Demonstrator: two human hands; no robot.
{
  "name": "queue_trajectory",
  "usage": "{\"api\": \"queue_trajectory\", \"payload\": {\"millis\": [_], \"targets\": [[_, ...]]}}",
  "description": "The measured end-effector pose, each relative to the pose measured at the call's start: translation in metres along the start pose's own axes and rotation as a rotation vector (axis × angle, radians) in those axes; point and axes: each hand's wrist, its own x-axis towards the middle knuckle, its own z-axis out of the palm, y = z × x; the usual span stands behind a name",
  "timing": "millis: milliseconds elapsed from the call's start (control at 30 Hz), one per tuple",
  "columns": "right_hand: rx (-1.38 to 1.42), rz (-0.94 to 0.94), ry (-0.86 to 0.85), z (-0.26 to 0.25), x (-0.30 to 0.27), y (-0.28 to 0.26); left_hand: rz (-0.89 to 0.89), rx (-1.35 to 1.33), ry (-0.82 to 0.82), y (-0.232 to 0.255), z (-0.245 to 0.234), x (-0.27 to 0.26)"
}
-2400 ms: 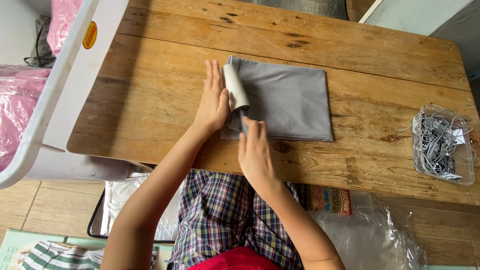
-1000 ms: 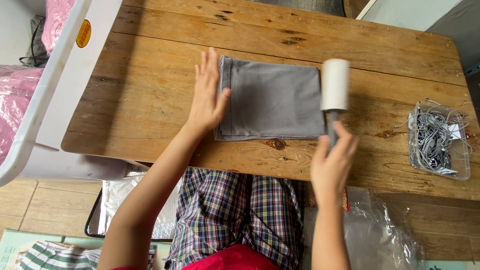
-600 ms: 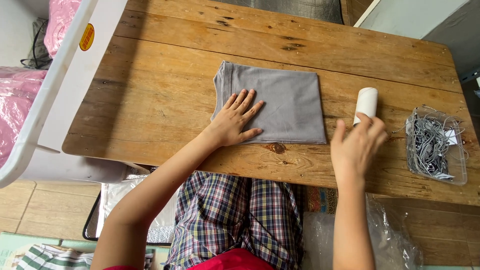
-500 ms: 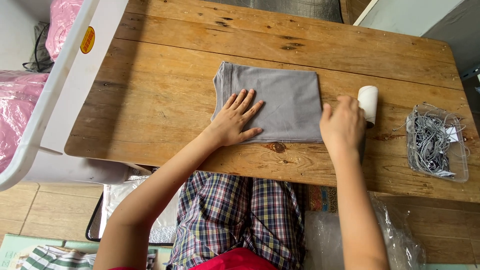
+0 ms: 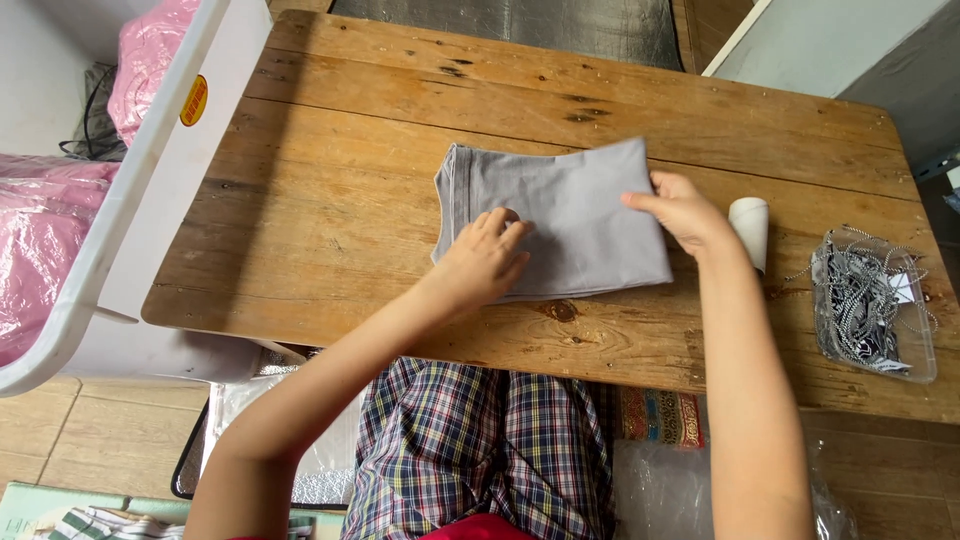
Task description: A person uses a lint roller on a t-shirt, folds it, and packages it into a plastic bag.
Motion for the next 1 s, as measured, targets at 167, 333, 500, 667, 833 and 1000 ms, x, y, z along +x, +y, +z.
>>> {"api": "queue_trajectory", "payload": {"millis": [167,333,500,667,833,1000], "targets": [[0.212,-0.254,-0.165,-0.005,-0.036,-0.094,-0.284,-0.682,-0.153,0.040,-0.017,0.008],[-0.081,-0.547,-0.398,-0.001,-0.086,-0.152,0.039,-0.722,-0.289,0.020,-0.030,0.069],[-0.398,-0.662,-0.352,0.005,-0.103,-0.135,0.098,-0.503,-0.141,-0.010,-0.017,0.105],[-0.520,-0.610,-0.254,0.026,-0.085,-0.071,0.048,-0.353,-0.029,-0.040,-0.001,0.126],[-0.763,-0.311,-0.410,0.072,-0.087,-0.032,-0.006,-0.186,0.087,-0.074,0.006,0.138],[-0.741,-0.472,-0.302,0.089,-0.092,-0.018,-0.067,-0.029,0.187,-0.107,0.016,0.138]]}}
